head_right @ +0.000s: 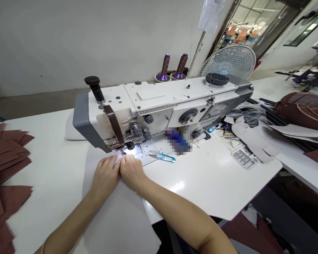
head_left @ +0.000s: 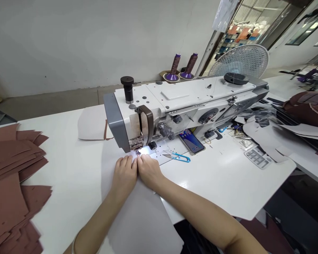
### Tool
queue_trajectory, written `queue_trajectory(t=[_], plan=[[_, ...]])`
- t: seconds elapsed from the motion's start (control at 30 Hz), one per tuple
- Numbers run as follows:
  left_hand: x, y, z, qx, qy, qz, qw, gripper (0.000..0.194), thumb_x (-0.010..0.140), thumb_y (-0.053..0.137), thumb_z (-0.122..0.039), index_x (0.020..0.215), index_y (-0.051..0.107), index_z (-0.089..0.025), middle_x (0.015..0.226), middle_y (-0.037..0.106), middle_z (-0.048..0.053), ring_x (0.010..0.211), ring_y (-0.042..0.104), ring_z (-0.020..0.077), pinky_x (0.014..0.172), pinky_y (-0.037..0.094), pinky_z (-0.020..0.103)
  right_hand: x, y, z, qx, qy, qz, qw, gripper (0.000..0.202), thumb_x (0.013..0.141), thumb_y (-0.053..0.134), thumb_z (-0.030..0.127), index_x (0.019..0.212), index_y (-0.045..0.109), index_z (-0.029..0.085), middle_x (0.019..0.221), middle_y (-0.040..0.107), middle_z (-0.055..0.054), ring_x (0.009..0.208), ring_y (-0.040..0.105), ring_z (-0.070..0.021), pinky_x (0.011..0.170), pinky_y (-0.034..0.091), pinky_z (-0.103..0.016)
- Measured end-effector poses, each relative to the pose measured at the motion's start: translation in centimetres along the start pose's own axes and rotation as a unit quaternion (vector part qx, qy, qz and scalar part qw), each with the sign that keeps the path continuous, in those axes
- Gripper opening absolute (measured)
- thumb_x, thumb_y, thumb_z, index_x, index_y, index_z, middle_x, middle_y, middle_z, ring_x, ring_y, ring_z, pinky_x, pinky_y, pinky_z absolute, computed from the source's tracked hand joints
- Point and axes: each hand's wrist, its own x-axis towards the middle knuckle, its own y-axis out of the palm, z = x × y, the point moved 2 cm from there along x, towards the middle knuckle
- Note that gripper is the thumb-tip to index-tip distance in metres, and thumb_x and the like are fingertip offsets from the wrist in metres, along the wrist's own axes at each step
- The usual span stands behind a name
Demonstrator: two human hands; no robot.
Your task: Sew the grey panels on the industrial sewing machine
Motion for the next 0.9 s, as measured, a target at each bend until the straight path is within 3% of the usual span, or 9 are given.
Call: queue_trajectory(t=[0.17, 0.33, 0.5, 0.63, 0.9], plan=[[-0.3, 0.5, 0.0, 0.018, 0.006, -0.025, 1.000, 0.029, 0.084, 0.042, -0.006, 0.104, 0.062, -0.005, 0.107, 0.064, 0.019, 0.102, 0.057, 0.0283, 0.086, 0.047, 0.040, -0.1, -0.3, 0.1, 0.006, -0.004, -0.008, 1.000, 0.016, 0.091, 0.039, 0.011, 0.096, 0.053, 0.015, 0.087, 0.057, -0.008, 0.079, 0.051, -0.0193, 0.057, 0.037, -0.027], [-0.2, 1.1, 0.8, 0.007, 0.006, -0.011, 1.000, 0.029, 0.085, 0.042, -0.008, 0.105, 0.062, -0.005, 0.111, 0.064, 0.019, 0.106, 0.056, 0.0278, 0.094, 0.045, 0.041, -0.3, -0.6, 0.2, 0.001, 0.000, 0.006, 1.000, 0.016, 0.090, 0.039, 0.009, 0.094, 0.054, 0.015, 0.083, 0.058, -0.007, 0.075, 0.051, -0.0187, 0.059, 0.037, -0.028], [-0.1, 0.5, 0.4, 0.033, 0.023, -0.004, 0.999, 0.031, 0.085, 0.039, -0.007, 0.106, 0.062, -0.003, 0.112, 0.064, 0.019, 0.107, 0.057, 0.0296, 0.095, 0.045, 0.045, -0.2, -0.4, 0.2, 0.003, 0.001, -0.007, 1.000, 0.016, 0.091, 0.039, 0.011, 0.093, 0.054, 0.015, 0.083, 0.058, -0.007, 0.075, 0.051, -0.0188, 0.057, 0.035, -0.028], [-0.2, 0.2, 0.0, 0.037, 0.029, -0.019, 0.999, 0.032, 0.086, 0.036, -0.007, 0.105, 0.062, -0.002, 0.110, 0.065, 0.018, 0.104, 0.059, 0.0279, 0.091, 0.048, 0.040, -0.1, -0.2, 0.1, 0.007, -0.009, -0.011, 1.000, 0.016, 0.092, 0.038, 0.011, 0.095, 0.054, 0.015, 0.084, 0.058, -0.007, 0.075, 0.052, -0.0188, 0.057, 0.035, -0.028], [-0.2, 1.1, 0.6, -0.003, -0.001, 0.034, 0.999, 0.035, 0.087, 0.034, -0.009, 0.110, 0.060, -0.004, 0.119, 0.061, 0.020, 0.115, 0.055, 0.0291, 0.098, 0.044, 0.045, -0.1, -0.5, 0.1, 0.013, 0.008, 0.003, 1.000, 0.018, 0.093, 0.036, 0.012, 0.102, 0.052, 0.015, 0.087, 0.058, -0.008, 0.080, 0.053, -0.0196, 0.059, 0.039, -0.028]])
